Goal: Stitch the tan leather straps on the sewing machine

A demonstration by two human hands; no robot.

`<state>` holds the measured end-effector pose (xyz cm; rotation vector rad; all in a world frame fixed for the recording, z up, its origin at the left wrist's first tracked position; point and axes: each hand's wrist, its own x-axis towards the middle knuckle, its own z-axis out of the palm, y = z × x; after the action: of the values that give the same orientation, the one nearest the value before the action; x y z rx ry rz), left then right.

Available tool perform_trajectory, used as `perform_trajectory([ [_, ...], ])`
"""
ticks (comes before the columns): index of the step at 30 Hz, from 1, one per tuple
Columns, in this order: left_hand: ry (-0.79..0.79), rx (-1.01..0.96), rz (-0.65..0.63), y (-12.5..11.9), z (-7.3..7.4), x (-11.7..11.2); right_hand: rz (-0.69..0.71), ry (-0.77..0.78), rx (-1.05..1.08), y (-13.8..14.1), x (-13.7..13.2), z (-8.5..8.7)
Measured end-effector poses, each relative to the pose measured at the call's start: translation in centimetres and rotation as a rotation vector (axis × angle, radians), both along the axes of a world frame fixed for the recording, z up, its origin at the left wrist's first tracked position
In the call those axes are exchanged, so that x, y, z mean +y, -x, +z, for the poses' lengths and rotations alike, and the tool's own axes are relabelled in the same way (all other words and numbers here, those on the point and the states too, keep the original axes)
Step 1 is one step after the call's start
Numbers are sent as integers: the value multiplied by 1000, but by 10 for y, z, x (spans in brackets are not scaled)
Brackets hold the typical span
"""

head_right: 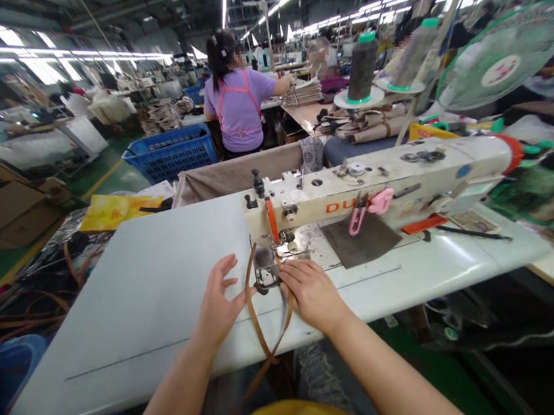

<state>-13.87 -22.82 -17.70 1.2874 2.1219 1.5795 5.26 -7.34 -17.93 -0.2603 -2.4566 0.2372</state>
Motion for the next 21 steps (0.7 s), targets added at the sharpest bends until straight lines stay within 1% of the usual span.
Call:
perform_trajectory([
  [2, 56, 50, -62, -7, -2, -6, 5, -3, 2, 0, 0, 1],
  [4, 98, 61, -129, -14, -4, -11, 12, -5, 1, 0, 0, 1],
  [6, 112, 7, -198, -20, -6, -14, 17, 1, -7, -1, 0, 1],
  [8, 101, -92, -247, -25, -8, -15, 20, 12, -16, -1, 1, 1],
  [12, 131, -282, -282, -34, -10, -20, 16, 62, -3, -1, 5, -3],
  [15, 180, -359, -275, -39, -7, -27, 33, 150, 63, -5, 9, -5],
  [16, 199, -366, -276, -40, -5, -30, 15, 196, 104, -8, 11, -5],
  [17, 224, -363, -286, -42, -3, -33, -33, 247, 159, -13, 13, -5],
  [18, 254, -346, -299, -43, 0, -36, -120, 300, 231, -18, 16, -4],
  [21, 339, -237, -315, -44, 8, -44, -516, 434, 494, -39, 32, 0],
])
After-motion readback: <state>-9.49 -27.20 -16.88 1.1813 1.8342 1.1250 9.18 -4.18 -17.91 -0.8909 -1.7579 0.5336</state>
